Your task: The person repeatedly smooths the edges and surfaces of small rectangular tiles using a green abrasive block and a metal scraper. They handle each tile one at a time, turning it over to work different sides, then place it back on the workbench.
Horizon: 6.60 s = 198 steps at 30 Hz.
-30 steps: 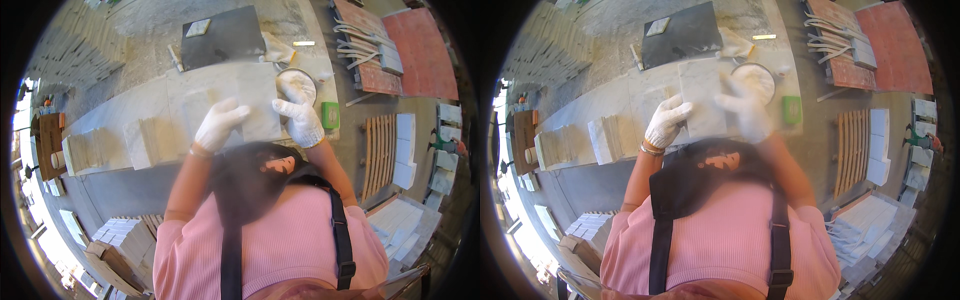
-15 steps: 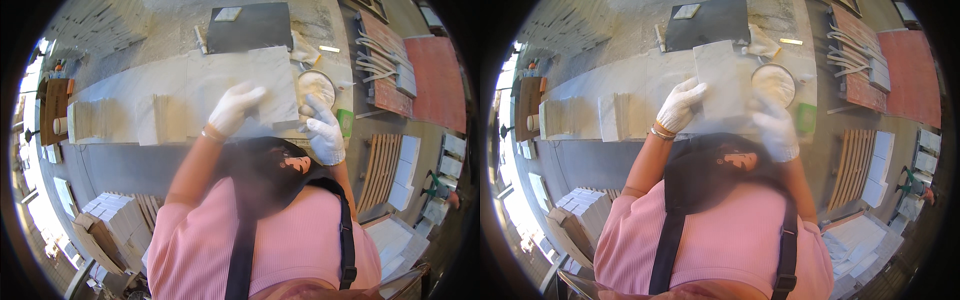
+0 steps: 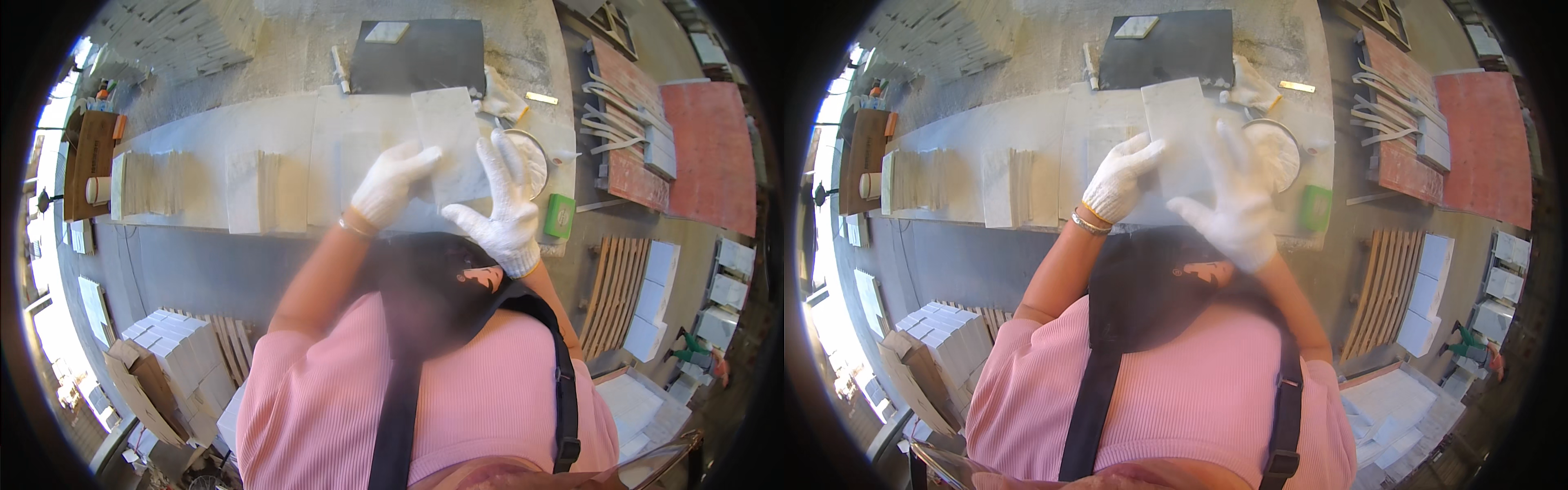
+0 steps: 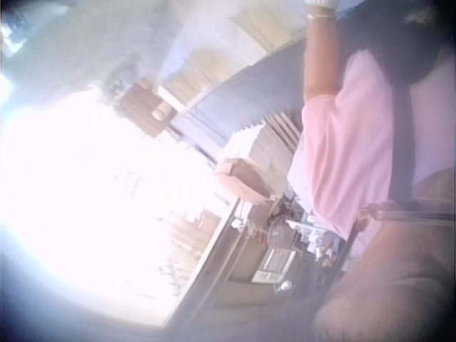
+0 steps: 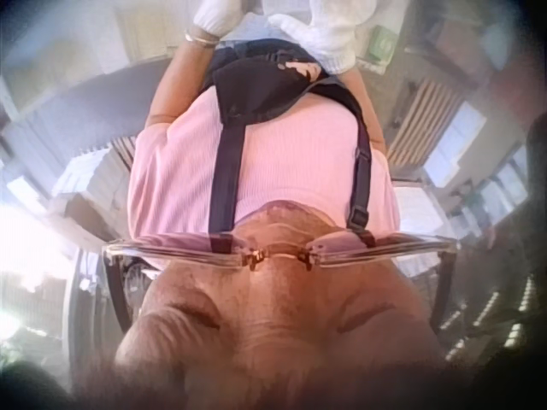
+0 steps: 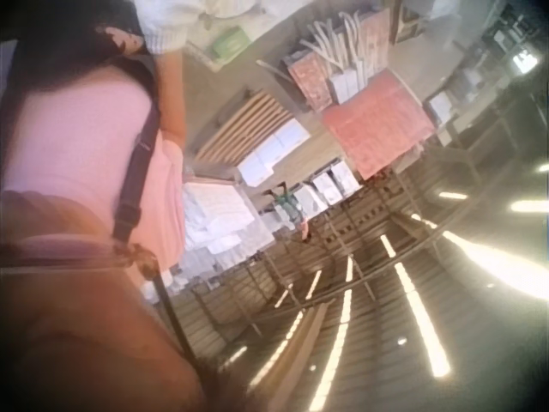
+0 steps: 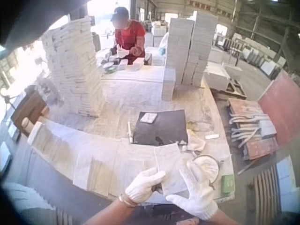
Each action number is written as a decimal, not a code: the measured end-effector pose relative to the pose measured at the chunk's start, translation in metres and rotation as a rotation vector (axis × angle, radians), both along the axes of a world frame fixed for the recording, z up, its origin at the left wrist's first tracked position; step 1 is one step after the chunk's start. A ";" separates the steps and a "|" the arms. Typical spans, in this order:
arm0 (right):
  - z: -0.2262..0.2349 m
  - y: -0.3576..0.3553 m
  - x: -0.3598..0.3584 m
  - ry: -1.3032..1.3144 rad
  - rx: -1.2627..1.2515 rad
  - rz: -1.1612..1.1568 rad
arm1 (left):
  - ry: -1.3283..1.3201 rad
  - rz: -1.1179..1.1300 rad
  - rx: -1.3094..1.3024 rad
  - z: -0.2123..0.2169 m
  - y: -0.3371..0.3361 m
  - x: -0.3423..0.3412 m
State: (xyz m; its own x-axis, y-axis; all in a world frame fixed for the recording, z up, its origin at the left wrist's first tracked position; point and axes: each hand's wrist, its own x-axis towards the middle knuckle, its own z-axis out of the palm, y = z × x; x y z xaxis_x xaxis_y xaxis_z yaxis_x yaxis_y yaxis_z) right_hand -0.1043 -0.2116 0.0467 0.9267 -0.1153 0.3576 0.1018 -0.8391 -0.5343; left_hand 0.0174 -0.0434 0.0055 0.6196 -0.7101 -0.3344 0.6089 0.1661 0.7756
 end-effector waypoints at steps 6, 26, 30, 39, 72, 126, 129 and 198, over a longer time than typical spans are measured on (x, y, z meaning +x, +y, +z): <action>-0.004 -0.012 0.002 0.044 0.026 0.020 | -0.063 -0.006 0.064 -0.002 0.007 -0.001; -0.037 -0.054 -0.044 0.115 0.312 -0.227 | -0.273 -0.056 0.595 -0.063 0.122 0.023; -0.036 -0.045 -0.039 0.141 0.316 -0.202 | -0.341 -0.179 0.676 -0.067 0.117 0.041; -0.032 -0.031 -0.023 0.131 0.067 -0.138 | -0.880 -0.237 1.339 -0.036 0.088 0.027; -0.050 -0.033 -0.033 0.293 -0.142 0.228 | -1.004 -0.327 1.441 -0.045 0.035 0.048; -0.065 -0.046 -0.063 0.454 0.930 -0.324 | -0.270 -0.049 0.300 -0.039 0.017 -0.011; -0.061 -0.045 -0.063 0.519 0.973 -0.384 | -0.068 -0.015 0.246 -0.037 0.018 -0.008; -0.023 -0.050 -0.058 0.095 1.130 -0.319 | 0.041 -0.074 0.060 0.005 -0.020 -0.029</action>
